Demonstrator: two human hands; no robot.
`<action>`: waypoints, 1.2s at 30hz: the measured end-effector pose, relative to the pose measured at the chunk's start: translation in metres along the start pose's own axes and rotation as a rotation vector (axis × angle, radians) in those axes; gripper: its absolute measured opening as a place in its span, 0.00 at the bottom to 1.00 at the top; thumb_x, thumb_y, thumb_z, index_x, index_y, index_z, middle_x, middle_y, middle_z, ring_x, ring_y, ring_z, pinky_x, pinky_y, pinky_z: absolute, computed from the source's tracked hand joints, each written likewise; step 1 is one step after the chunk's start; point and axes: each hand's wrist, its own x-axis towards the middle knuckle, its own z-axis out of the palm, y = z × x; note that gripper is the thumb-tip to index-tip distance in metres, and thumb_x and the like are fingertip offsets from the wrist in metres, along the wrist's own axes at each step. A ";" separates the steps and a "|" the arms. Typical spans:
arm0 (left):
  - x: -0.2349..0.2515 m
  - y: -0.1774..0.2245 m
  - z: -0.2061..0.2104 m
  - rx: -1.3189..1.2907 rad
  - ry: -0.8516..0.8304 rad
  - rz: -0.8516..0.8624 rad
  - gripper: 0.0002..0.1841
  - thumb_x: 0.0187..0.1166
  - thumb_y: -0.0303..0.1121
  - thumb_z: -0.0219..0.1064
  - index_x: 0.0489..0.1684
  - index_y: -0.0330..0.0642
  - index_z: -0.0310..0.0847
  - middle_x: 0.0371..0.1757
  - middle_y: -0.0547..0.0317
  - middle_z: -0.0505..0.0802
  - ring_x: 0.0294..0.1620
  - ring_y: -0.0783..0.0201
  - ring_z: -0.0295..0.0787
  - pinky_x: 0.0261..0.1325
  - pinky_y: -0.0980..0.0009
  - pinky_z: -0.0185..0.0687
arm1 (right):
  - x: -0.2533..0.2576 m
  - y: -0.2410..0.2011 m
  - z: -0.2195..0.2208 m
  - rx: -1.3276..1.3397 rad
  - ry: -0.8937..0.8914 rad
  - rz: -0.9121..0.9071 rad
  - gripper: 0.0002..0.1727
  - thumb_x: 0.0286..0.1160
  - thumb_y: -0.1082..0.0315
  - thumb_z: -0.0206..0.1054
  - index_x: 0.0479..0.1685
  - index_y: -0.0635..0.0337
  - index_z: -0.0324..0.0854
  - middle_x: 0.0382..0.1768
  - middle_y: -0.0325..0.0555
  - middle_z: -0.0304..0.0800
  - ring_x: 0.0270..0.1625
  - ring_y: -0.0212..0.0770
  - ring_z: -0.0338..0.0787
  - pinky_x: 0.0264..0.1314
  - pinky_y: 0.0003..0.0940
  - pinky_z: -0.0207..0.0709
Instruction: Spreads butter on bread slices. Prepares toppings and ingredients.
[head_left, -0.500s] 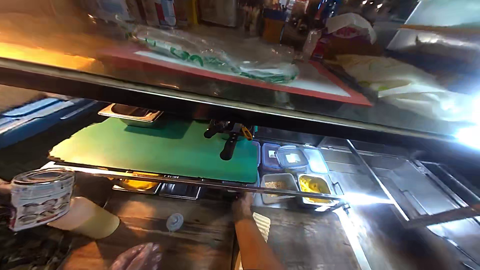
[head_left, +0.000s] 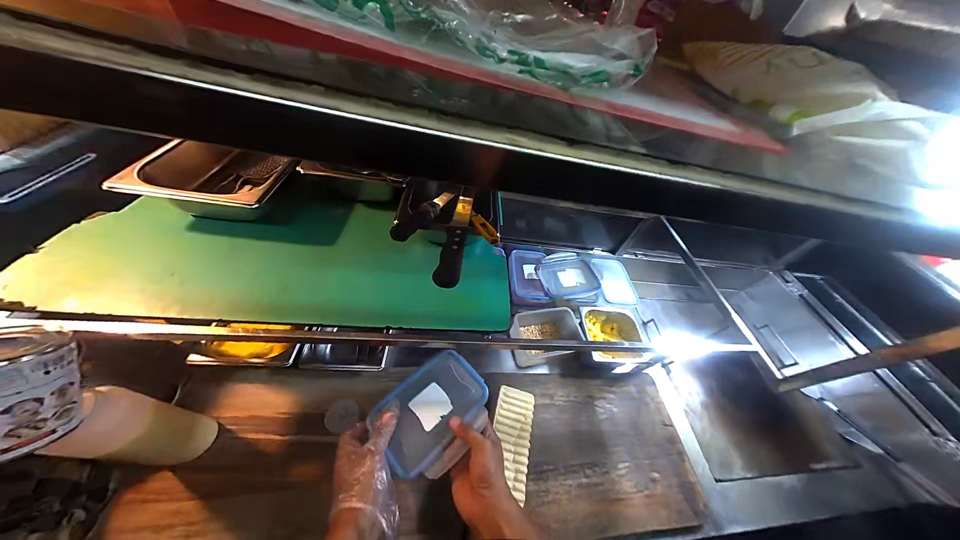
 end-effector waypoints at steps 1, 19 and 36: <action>-0.007 -0.012 -0.008 -0.001 0.008 -0.032 0.25 0.79 0.39 0.74 0.67 0.35 0.72 0.54 0.44 0.89 0.51 0.55 0.89 0.54 0.55 0.88 | -0.004 0.006 -0.010 -0.017 0.035 0.034 0.29 0.74 0.77 0.70 0.76 0.66 0.67 0.58 0.64 0.88 0.55 0.56 0.93 0.59 0.54 0.89; 0.002 -0.005 -0.050 0.806 -0.011 0.130 0.33 0.62 0.58 0.81 0.64 0.50 0.84 0.55 0.56 0.94 0.59 0.56 0.89 0.66 0.49 0.83 | -0.035 0.034 -0.039 -0.347 0.099 0.224 0.27 0.82 0.58 0.71 0.70 0.67 0.71 0.45 0.63 0.91 0.36 0.51 0.93 0.37 0.44 0.88; 0.045 0.058 -0.042 0.601 -0.111 0.096 0.22 0.84 0.55 0.65 0.59 0.46 0.85 0.46 0.51 0.94 0.42 0.55 0.92 0.49 0.51 0.88 | -0.048 -0.047 -0.014 0.136 -0.005 0.182 0.17 0.87 0.52 0.58 0.54 0.57 0.78 0.34 0.48 0.89 0.31 0.40 0.90 0.35 0.37 0.88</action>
